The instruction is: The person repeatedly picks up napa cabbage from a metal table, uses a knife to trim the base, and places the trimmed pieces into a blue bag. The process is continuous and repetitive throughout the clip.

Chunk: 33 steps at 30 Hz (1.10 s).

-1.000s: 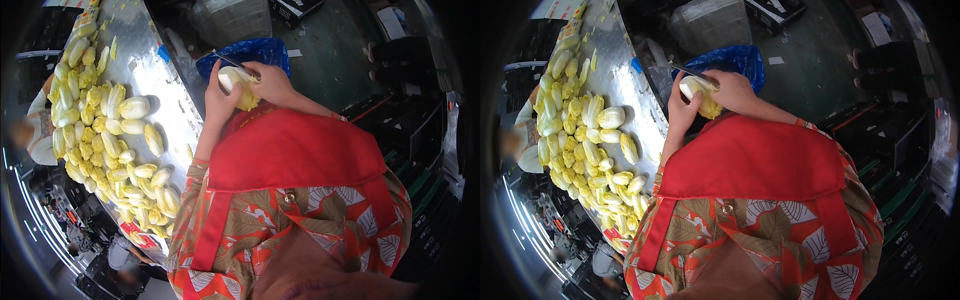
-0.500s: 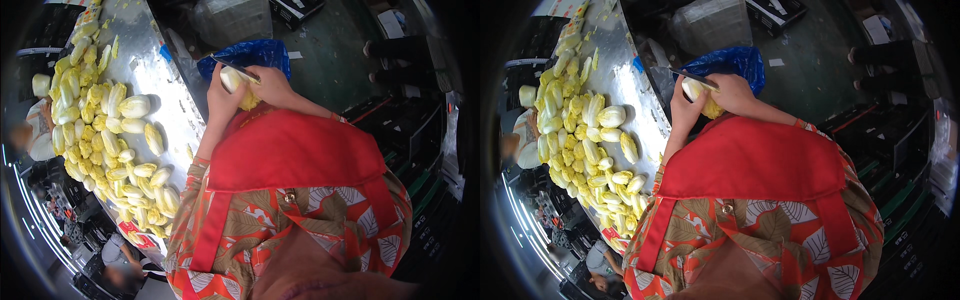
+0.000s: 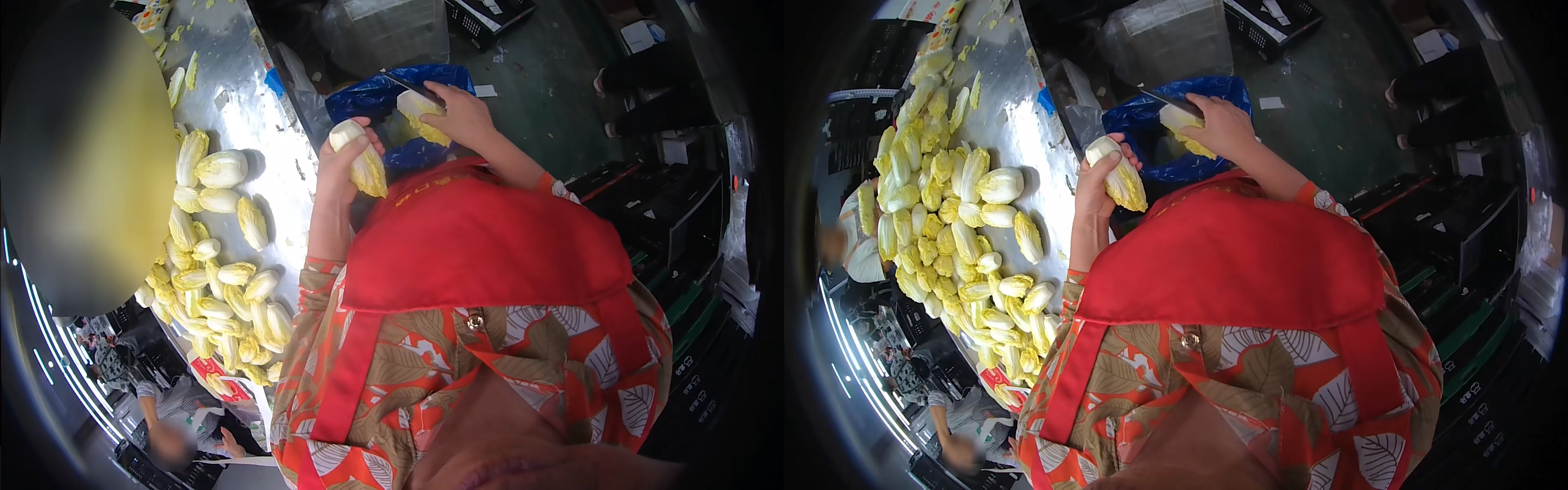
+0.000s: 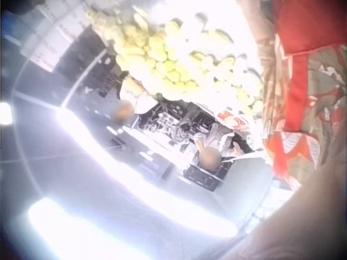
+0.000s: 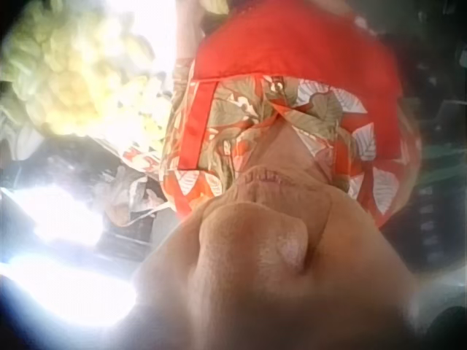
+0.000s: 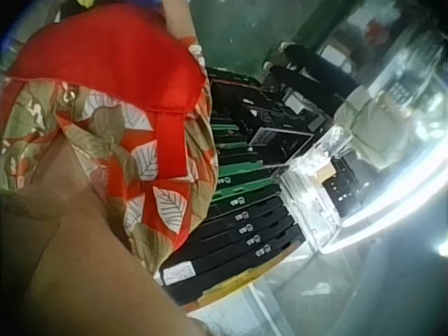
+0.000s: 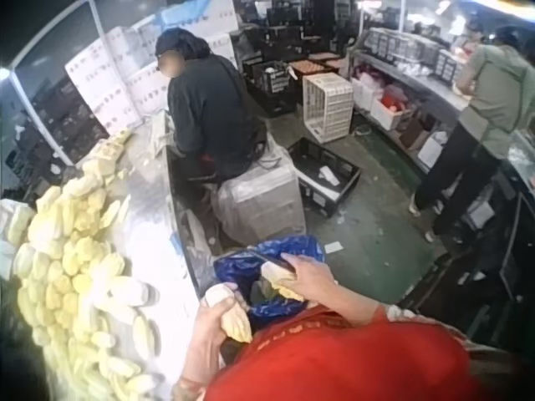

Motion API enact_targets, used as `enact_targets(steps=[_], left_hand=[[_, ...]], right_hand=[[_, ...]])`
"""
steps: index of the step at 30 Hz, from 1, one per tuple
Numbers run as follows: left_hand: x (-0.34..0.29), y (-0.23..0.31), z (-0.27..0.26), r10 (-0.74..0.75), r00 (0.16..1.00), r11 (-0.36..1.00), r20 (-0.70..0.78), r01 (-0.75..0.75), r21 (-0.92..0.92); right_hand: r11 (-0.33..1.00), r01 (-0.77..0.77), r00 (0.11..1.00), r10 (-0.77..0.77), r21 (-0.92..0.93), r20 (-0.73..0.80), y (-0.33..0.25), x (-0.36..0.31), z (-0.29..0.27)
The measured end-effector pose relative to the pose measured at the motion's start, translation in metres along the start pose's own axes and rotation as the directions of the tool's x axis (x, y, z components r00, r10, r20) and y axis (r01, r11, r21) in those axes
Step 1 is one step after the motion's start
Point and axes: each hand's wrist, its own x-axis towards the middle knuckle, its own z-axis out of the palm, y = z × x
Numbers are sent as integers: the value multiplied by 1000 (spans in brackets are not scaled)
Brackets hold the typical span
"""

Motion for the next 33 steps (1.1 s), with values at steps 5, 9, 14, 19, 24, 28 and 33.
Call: enact_targets(steps=[5, 9, 14, 19, 24, 28, 33], left_hand=[[-6, 0, 4, 41, 999, 999, -8, -41, 20], [-7, -3, -3, 106, 994, 994, 34, -106, 10], [-29, 42, -35, 261, 962, 962, -83, -266, -58], [-111, 75, -120, 474, 682, 880, -557, -395, 264], [-216, 82, -209, 615, 122, 740, -779, 253, 623], [-288, 95, -252, 746, -222, 583, -628, 673, 455], [-320, 92, -302, 699, -99, 302, -708, 938, 168]], right_hand=[[953, -50, 996, 23, 298, 92, 2, 9, 6], [955, 6, 964, -85, 297, 253, 1, 1, 21], [855, -343, 853, 110, 389, 510, 13, -18, 25], [889, -352, 776, 103, 292, 622, 12, -16, 13], [903, -371, 712, 126, 217, 691, 16, -17, 14], [907, -373, 699, 136, 195, 702, 19, -16, 19], [914, -364, 692, 138, 178, 708, 19, -17, 20]])
